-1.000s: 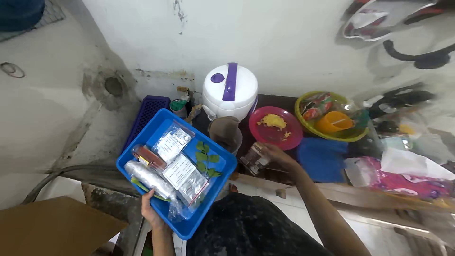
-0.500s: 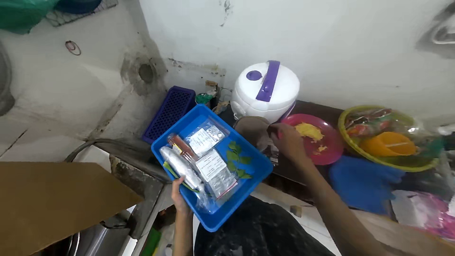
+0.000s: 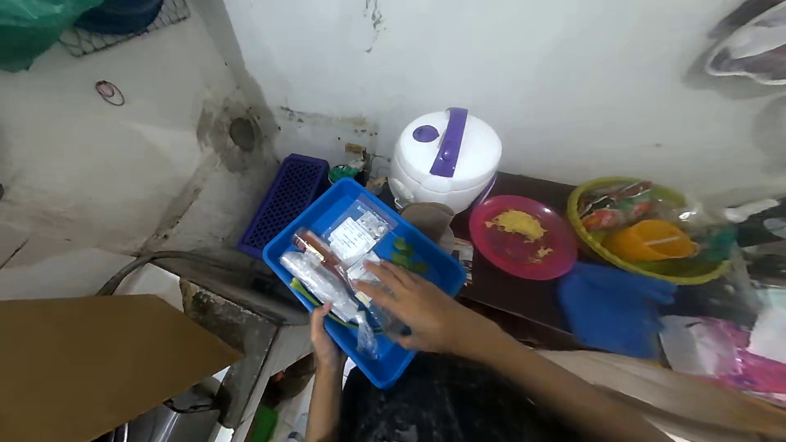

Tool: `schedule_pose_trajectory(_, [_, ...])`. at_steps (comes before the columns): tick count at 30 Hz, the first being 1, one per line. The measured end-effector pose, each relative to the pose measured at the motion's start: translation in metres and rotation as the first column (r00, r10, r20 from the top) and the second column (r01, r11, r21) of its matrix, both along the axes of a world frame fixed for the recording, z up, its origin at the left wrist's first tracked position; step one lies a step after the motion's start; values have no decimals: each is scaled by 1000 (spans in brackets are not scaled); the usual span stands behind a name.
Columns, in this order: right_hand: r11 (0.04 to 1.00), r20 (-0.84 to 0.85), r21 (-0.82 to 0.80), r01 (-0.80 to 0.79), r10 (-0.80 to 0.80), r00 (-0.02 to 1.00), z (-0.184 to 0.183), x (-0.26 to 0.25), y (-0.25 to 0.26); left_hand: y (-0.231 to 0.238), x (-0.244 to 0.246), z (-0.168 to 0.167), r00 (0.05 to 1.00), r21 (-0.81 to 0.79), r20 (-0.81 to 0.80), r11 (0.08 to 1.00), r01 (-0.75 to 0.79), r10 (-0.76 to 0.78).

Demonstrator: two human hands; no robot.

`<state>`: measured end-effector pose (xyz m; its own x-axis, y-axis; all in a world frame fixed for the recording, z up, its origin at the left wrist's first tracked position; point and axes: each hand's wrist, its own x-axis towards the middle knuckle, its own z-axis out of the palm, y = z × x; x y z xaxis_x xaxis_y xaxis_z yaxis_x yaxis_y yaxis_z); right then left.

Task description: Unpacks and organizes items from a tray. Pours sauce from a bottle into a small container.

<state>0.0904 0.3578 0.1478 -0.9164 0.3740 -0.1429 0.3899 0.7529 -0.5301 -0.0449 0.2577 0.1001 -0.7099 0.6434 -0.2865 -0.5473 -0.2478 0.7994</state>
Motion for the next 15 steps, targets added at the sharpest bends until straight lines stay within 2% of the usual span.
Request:
schedule_pose_trajectory(3, [999,-72,15,44,-43,996,2,2,3,3,3,8,1000,-40,18,999,7,-7])
schedule_pose_trajectory(5, [999,-135,-34,30,-35,990,4,9,12,5,3,8,1000,-44,20,999,4,-4])
schedule_pose_trajectory(8, [995,-326,-70,73,-92,941,6,19,27,2,0,2,1000,-28,8,1000,8,-8])
schedule_pose_trajectory(11, [954,-473,-63,293,-287,833,16,27,42,-3,-6,-4,1000,8,14,1000,-2,1])
schedule_pose_trajectory(13, [875,-584,-30,483,-407,702,22,32,53,-7,-12,-8,1000,27,-7,999,-25,25])
schedule_pose_trajectory(15, [777,-608,36,628,-482,631,31,39,65,-12,-18,-13,998,34,-25,998,-57,57])
